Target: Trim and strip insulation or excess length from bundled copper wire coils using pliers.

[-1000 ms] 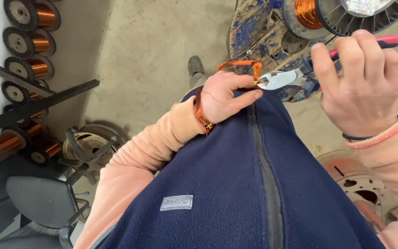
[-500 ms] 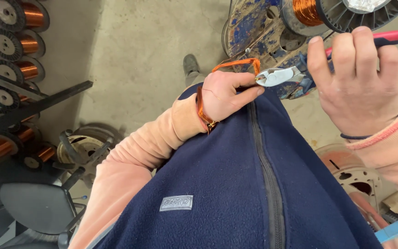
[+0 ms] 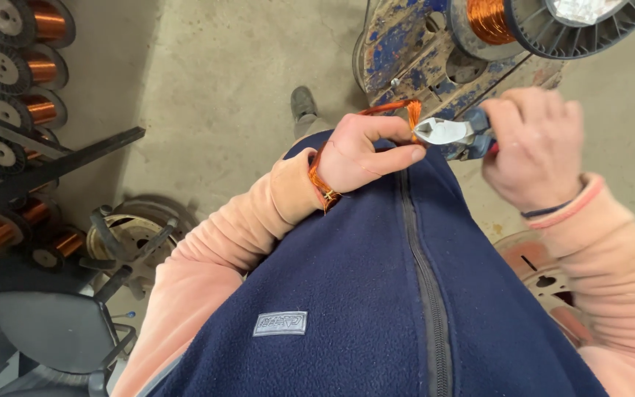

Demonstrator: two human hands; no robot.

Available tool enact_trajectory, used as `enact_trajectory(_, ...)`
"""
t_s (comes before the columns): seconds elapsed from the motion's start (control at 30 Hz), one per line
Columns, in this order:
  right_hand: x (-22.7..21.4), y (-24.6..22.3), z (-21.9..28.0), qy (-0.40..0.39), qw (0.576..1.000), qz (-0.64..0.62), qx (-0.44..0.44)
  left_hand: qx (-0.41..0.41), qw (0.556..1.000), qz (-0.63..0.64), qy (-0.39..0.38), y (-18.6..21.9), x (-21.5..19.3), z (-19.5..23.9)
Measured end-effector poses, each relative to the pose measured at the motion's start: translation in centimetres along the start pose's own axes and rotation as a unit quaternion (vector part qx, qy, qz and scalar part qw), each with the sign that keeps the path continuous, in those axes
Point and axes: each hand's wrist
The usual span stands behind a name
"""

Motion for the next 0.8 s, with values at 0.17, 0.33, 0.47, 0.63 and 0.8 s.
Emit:
enact_trajectory(0.17,5.2,-2.0,0.2,-0.036,0.951,-0.307,0.027,0.009,0.997,0.077,-0.012,-1.8,0.2,-0.2)
enact_trajectory(0.33,7.9,-3.5,0.1,-0.059,0.854,-0.516,0.025,0.002,0.992,0.128,0.006,-1.3,0.0,-0.3)
enact_trajectory(0.47,5.0,-3.9,-0.1,-0.004,0.942,-0.33,0.058,0.025,0.999,-0.006,0.04,-1.0,0.3,0.1)
enact_trajectory(0.63,3.8,-3.2,-0.3,0.053,0.972,-0.226,0.038,0.041,0.998,-0.027,0.034,-0.2,0.2,0.1)
enact_trajectory(0.8,3.2,-2.3,-0.2,0.078,0.988,-0.129,0.018,0.029,0.999,-0.024,0.036,0.3,0.3,0.4)
Point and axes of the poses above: each hand's wrist, its own z-axis away from the middle knuckle, its own x-axis out of the palm, y = z × x, and after that the axes turned 10 degrees about -y, right-handed
